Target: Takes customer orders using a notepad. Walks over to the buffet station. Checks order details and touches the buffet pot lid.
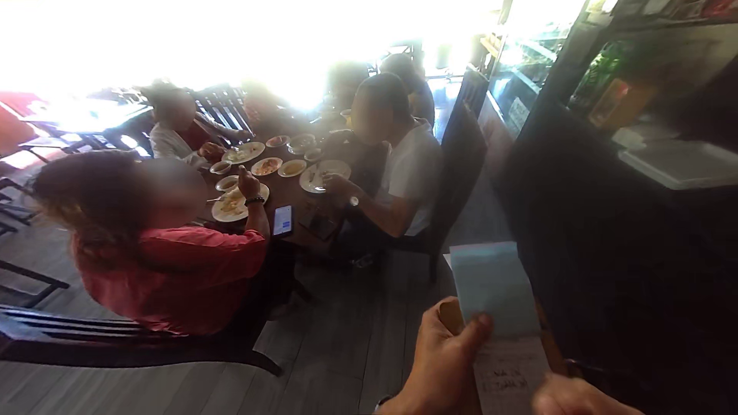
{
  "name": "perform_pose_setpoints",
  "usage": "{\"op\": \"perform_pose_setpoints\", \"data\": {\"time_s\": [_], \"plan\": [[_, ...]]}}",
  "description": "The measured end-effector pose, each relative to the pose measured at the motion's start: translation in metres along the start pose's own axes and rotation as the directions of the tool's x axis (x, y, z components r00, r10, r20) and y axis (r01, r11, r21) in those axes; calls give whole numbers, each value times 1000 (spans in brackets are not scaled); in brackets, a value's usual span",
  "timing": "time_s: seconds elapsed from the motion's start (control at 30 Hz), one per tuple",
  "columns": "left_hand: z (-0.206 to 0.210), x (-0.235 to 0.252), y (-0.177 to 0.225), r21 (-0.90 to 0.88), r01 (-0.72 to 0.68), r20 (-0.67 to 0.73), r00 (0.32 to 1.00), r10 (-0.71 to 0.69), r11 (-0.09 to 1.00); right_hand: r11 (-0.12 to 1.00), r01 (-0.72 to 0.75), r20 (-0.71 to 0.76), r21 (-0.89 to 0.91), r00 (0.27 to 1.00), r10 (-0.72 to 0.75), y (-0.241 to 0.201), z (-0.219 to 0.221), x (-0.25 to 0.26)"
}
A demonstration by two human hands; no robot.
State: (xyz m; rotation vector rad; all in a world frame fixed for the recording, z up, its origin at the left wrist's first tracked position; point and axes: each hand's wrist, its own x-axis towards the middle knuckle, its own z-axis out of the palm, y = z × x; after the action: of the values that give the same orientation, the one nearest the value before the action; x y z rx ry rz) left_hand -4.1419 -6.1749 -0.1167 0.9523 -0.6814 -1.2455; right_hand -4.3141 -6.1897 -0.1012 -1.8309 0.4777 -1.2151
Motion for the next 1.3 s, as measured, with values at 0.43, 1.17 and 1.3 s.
{"op": "perform_pose_setpoints", "data": {"time_s": [0.43,1.17,1.3], "plan": [[-1,-13,2,56,63,-43,997,-60,996,984,21,-129,-177,991,-44,23,25,-15],[-7,-13,0,4,60,6,998,-60,998,934,-36,-67,-354,998,13,21,28,-20],[-6,-13,-1,-2,55,14,998,-55,998,938,-35,-63,-344,998,14,22,26,-21]]}}
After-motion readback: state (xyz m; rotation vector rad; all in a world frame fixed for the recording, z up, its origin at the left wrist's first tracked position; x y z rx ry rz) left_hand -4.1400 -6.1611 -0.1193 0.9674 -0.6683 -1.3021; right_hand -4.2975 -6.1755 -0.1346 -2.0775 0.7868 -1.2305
